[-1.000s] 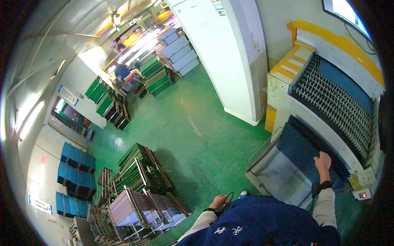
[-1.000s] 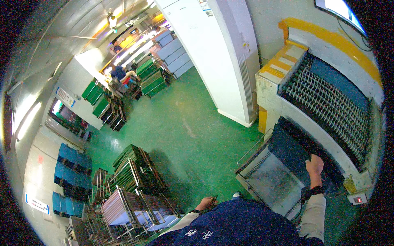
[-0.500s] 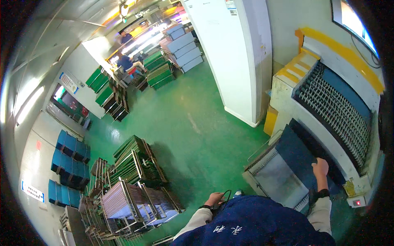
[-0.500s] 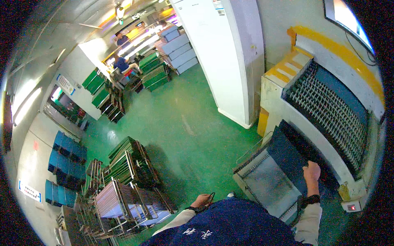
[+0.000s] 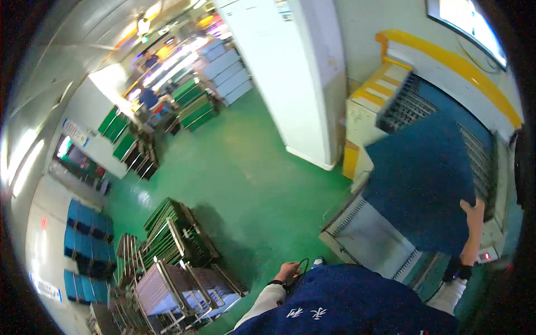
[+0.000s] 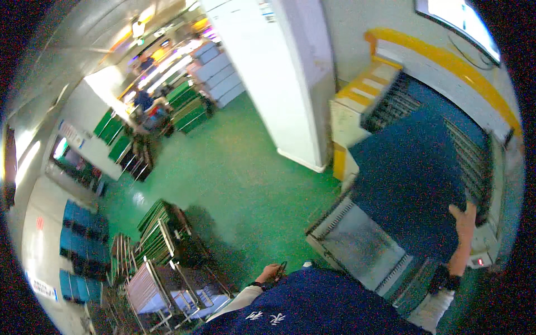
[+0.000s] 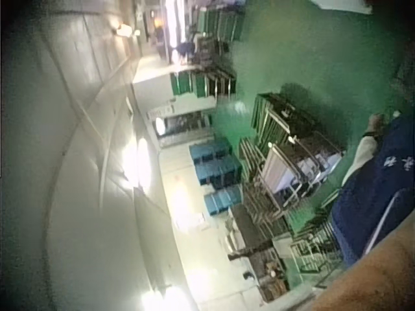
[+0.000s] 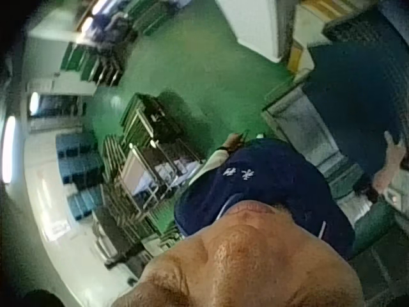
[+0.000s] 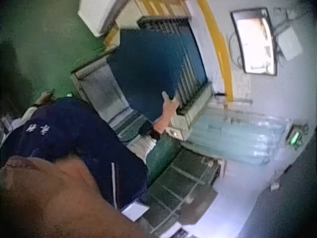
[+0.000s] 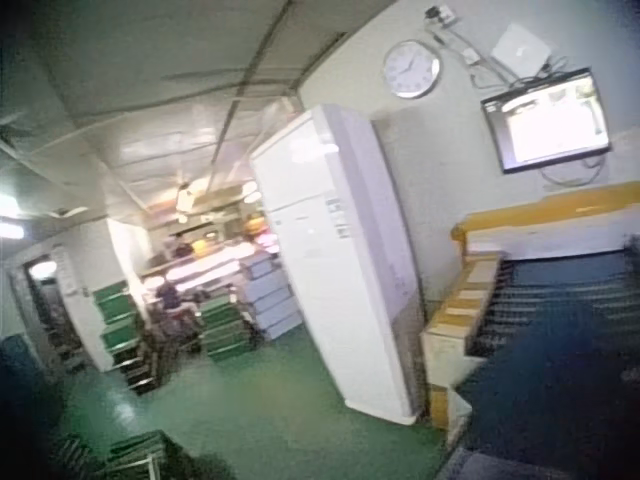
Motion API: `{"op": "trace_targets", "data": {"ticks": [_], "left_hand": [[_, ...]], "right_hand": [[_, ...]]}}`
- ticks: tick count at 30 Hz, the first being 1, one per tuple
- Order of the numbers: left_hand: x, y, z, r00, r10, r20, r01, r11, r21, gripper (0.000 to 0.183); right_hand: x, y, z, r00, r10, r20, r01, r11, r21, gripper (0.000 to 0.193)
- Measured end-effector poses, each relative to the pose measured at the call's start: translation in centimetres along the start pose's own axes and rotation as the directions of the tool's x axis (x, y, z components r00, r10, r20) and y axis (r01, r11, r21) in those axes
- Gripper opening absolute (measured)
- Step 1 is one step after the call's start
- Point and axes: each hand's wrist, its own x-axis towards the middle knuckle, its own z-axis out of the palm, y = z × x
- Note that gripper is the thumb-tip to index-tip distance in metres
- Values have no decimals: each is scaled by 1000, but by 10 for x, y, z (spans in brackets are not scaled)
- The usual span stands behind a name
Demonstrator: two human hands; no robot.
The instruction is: Removing processed blue panels from a machine and organizing them into metal drying/storage racks.
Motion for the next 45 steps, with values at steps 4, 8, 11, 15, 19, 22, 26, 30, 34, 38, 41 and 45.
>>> {"op": "trace_targets", "data": {"ticks": [4, 8, 11, 15, 19, 22, 26, 30, 34, 38, 41, 45], "left_hand": [[15, 3, -6, 999, -7, 40, 2, 991, 134, 26], [8, 21, 3, 995, 2, 95, -38, 923, 384, 24], [18, 2, -11, 988, 126, 92, -149, 938, 314, 25], [2, 23, 2, 970, 152, 190, -225, 856, 465, 23], [1, 22, 2, 941, 237, 242, -317, 868, 383, 18], [-8, 27, -6, 691, 521, 501, -681, 235, 694, 18], [-18, 27, 12, 865, 391, 314, -501, 709, 497, 18], [-9, 23, 3, 785, 411, 464, -515, 16, 857, 19], [31, -4, -18, 972, 214, 93, -233, 882, 409, 29], [57, -18, -35, 995, -39, 87, 33, 997, 66, 31], [64, -21, -41, 996, -75, 38, 74, 997, 24, 31], [41, -5, -16, 977, 207, 55, -168, 584, 794, 32]], "right_hand": [[-11, -24, -14, 909, 415, -41, -302, 723, 621, 36], [-18, 23, -8, 975, 140, -174, -33, 862, 506, 29], [-3, -2, 21, 968, 222, 114, -182, 316, 931, 26], [-14, -19, 27, 889, 326, 321, -353, 45, 934, 22], [0, 1, 72, 863, 365, 350, -371, -14, 929, 20], [2, -23, 91, 830, 406, 384, -405, -36, 914, 22], [7, -13, 107, 794, 430, 429, -421, -119, 899, 19], [25, 6, 136, 775, 474, 419, -399, -147, 905, 17], [46, 9, 142, 744, 492, 451, -392, -225, 892, 15], [72, 28, 150, 739, 445, 506, -471, -195, 860, 15], [73, 10, 144, 739, 332, 586, -571, -153, 807, 19], [61, 12, 116, 694, 398, 600, -607, -127, 785, 24]]}}
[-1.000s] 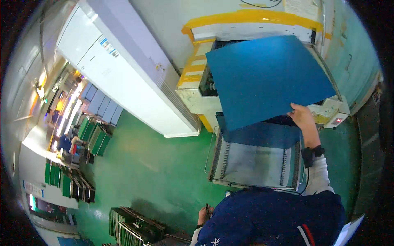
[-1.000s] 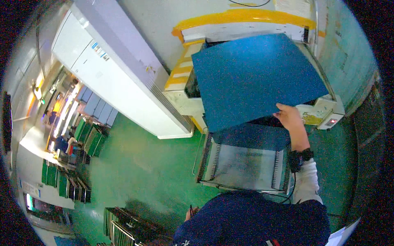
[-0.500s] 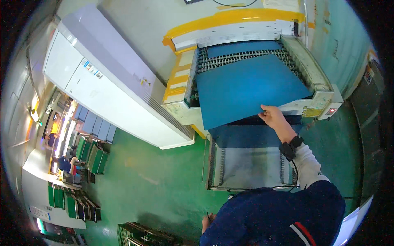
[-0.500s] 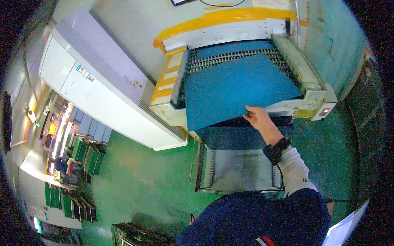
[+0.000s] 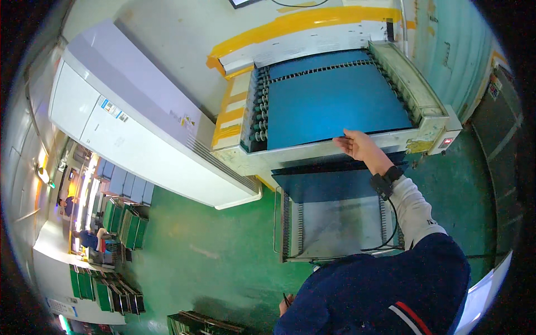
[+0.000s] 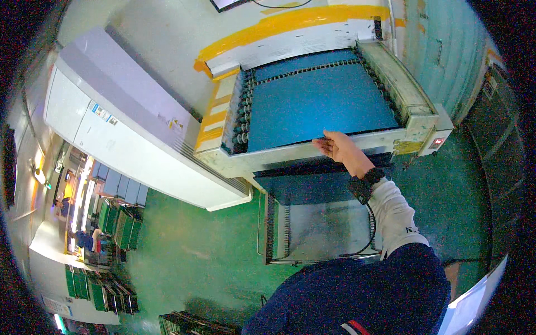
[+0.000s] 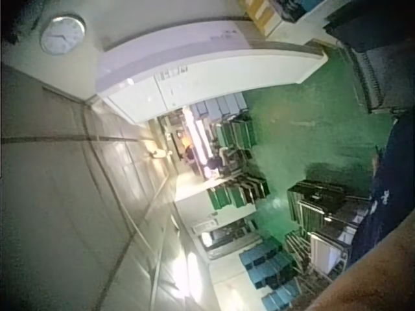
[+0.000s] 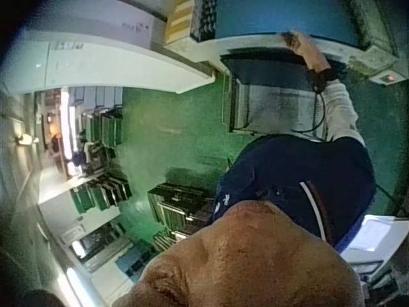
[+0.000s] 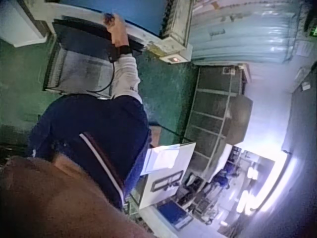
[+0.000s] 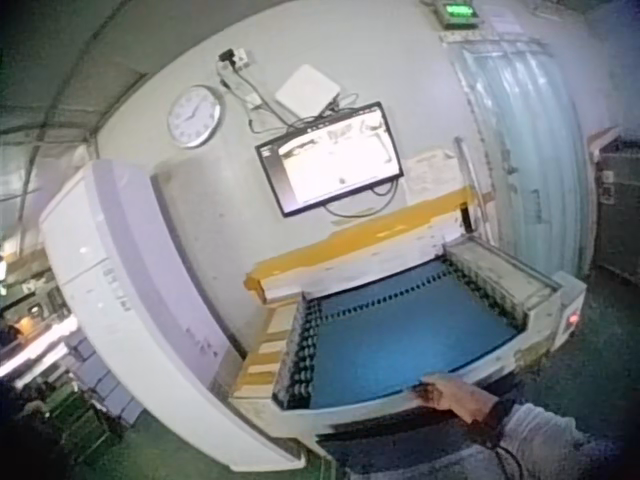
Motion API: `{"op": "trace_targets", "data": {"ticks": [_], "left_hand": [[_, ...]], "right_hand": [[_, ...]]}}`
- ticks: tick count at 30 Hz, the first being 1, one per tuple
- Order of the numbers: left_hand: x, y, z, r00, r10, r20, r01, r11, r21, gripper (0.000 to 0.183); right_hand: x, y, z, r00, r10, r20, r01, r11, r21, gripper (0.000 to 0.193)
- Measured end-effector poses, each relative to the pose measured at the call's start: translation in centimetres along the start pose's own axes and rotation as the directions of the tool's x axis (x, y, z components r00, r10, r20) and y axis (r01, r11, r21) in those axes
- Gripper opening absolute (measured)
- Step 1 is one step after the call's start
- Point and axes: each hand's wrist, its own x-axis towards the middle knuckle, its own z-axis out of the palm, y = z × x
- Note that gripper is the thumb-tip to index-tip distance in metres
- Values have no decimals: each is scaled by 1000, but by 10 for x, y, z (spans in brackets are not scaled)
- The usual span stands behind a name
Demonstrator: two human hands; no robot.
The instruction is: Removing processed blue panels from a machine and organizing them into metal drying/storage racks.
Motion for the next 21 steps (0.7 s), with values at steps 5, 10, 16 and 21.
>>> {"op": "trace_targets", "data": {"ticks": [5, 10, 16, 21], "left_hand": [[23, -32, 1, 986, -162, 41, 162, 869, -468, 32], [26, -36, 4, 966, -197, 167, 254, 602, -757, 32], [16, -16, 1, 981, -137, 138, 194, 745, -639, 34], [7, -12, 0, 991, 133, 34, -122, 967, -223, 35]], "right_hand": [[0, 4, 23, 1000, 22, 2, -22, 1000, -20, 23], [20, 0, 8, 1000, 5, 27, -5, 1000, -14, 21], [25, -5, 9, 998, -30, -55, 26, 998, -59, 26], [27, -7, 1, 999, 27, -37, -31, 994, -104, 28]]}}
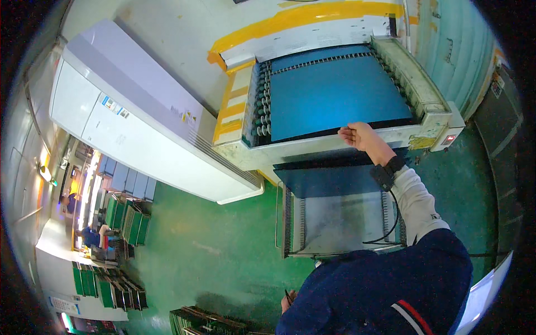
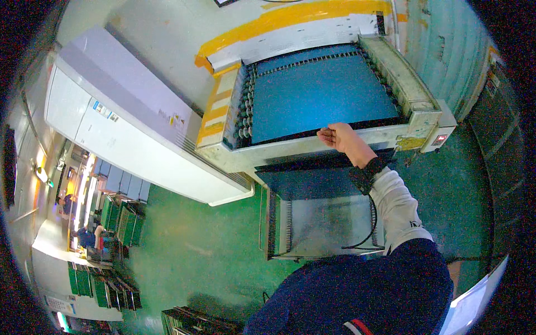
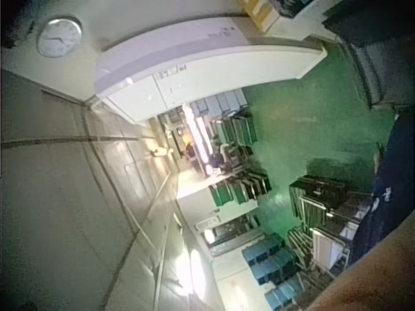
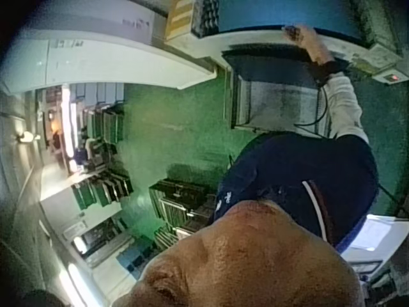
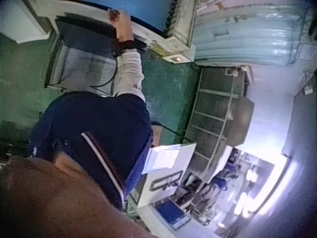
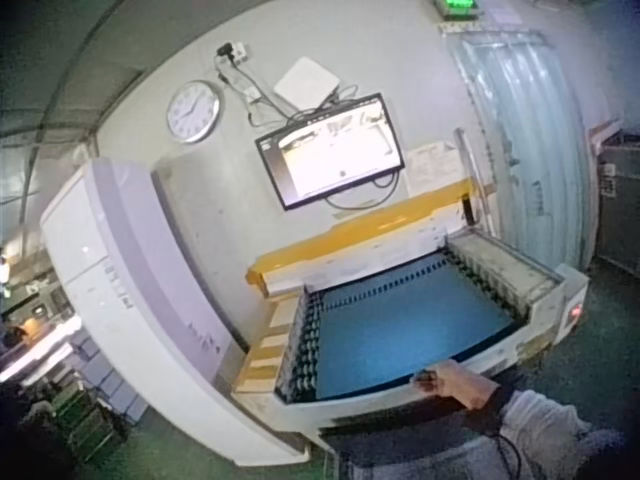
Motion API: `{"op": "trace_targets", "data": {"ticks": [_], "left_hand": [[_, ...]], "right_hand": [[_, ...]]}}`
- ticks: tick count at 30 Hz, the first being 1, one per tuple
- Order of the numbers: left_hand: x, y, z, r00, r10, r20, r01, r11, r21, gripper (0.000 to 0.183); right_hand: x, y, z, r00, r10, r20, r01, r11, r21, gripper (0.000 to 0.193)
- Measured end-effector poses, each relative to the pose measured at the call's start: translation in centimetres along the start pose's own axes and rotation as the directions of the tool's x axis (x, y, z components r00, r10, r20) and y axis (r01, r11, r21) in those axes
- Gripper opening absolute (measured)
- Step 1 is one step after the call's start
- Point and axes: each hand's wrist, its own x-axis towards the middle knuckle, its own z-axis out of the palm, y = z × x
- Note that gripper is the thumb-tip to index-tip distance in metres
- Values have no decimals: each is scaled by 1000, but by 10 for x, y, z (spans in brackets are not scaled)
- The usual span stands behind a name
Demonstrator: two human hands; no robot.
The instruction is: Removing processed blue panels from a machine and organizing them into metal drying/storage racks.
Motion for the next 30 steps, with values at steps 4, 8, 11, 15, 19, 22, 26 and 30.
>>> {"op": "trace_targets", "data": {"ticks": [4, 8, 11, 15, 19, 22, 26, 30], "left_hand": [[-3, -15, -3, 971, 239, 27, -234, 916, 324, 36], [4, -32, -7, 971, -227, 68, 220, 752, -621, 38], [-8, 12, 12, 923, -378, 74, 356, 762, -541, 40], [13, -21, -6, 918, -387, 87, 390, 845, -366, 41], [23, -34, -10, 996, -74, 53, 54, 948, 314, 42], [11, -34, -11, 998, -53, 23, 47, 975, 217, 42], [-19, 22, 6, 932, -359, 54, 314, 724, -615, 38], [-12, 5, -4, 931, -364, 8, 335, 849, -410, 35]], "right_hand": [[-13, 2, 7, 996, -78, 39, 80, 996, -51, 29], [-19, 12, 22, 991, -120, 62, 129, 978, -162, 29], [-39, 24, -5, 979, -202, 41, 201, 889, -411, 28], [-51, 58, 9, 914, -377, 150, 336, 497, -800, 24], [-66, 88, -4, 737, -552, 391, 427, -69, -901, 17], [-74, 100, -1, 658, -568, 494, 477, -193, -857, 15], [-84, 105, -3, 639, -527, 560, 427, -363, -828, 16], [-94, 109, 16, 646, -499, 577, 370, -457, -809, 19]]}}
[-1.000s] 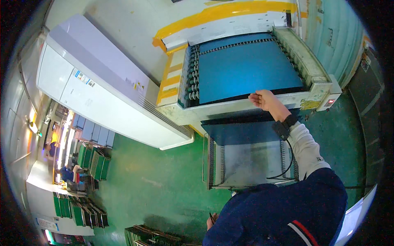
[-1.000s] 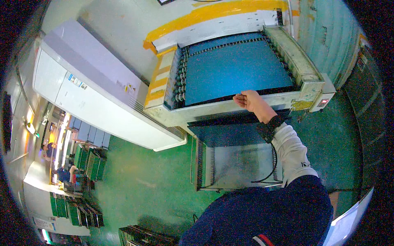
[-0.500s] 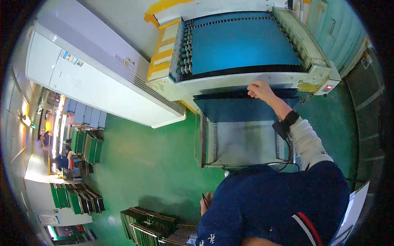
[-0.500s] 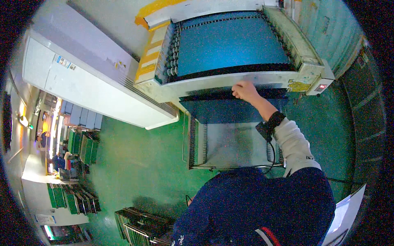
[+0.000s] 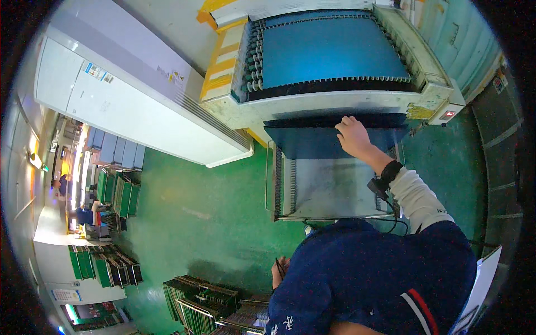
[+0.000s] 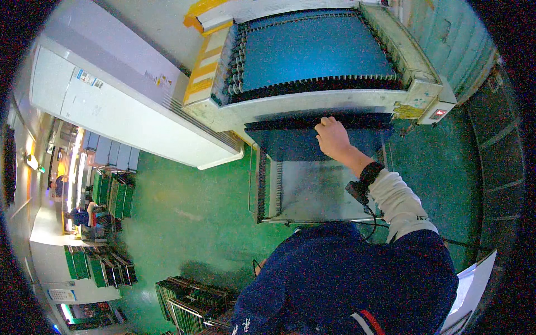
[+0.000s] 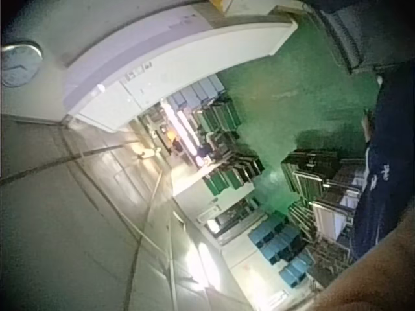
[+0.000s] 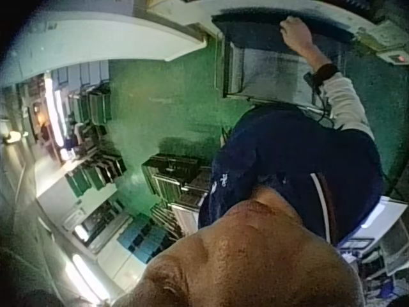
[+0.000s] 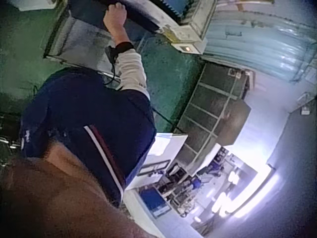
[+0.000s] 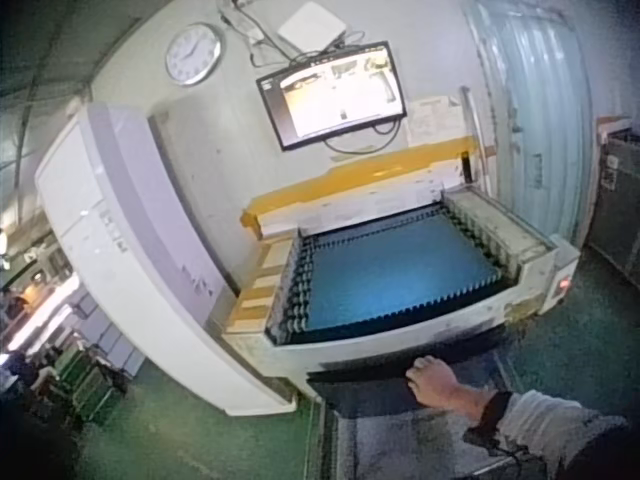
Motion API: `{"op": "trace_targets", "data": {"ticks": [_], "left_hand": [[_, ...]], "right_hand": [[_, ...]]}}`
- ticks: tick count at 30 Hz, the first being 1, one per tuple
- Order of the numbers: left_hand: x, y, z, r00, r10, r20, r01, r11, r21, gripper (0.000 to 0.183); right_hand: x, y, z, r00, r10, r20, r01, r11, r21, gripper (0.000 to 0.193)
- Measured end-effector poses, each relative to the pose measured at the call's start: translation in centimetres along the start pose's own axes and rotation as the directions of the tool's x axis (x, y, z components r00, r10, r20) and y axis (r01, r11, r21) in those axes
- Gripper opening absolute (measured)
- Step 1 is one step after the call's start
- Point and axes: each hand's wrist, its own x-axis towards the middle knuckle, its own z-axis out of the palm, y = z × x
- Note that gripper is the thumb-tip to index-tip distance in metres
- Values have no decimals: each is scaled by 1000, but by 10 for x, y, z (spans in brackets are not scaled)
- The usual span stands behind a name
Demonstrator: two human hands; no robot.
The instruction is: Removing processed blue panels from a machine and organizing them into metal drying/storage racks.
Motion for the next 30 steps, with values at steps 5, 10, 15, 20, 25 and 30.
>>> {"op": "trace_targets", "data": {"ticks": [5, 10, 15, 20, 25, 30], "left_hand": [[-33, 12, 13, 994, -103, 18, 105, 979, -177, 35], [-22, 6, 0, 995, -60, 78, 74, 980, -187, 35], [-21, 3, -4, 998, -54, -29, 48, 984, -173, 31], [-47, 22, 9, 1000, -3, 17, 4, 993, -115, 32], [-8, -3, -14, 963, 237, 127, -256, 953, 164, 34], [19, -30, -18, 999, 15, 48, -3, 967, -254, 39]], "right_hand": [[-12, 2, 7, 999, -11, -50, 11, 1000, -5, 18], [-11, 4, 22, 995, 95, -7, -93, 988, 119, 14], [1, 18, 39, 966, 75, 246, -64, 997, -54, 14], [13, 35, 45, 920, 169, 355, -122, 981, -150, 17], [20, 32, 37, 946, 162, 279, -145, 986, -81, 18], [23, 14, 28, 919, 215, 330, -194, 976, -93, 19]]}}
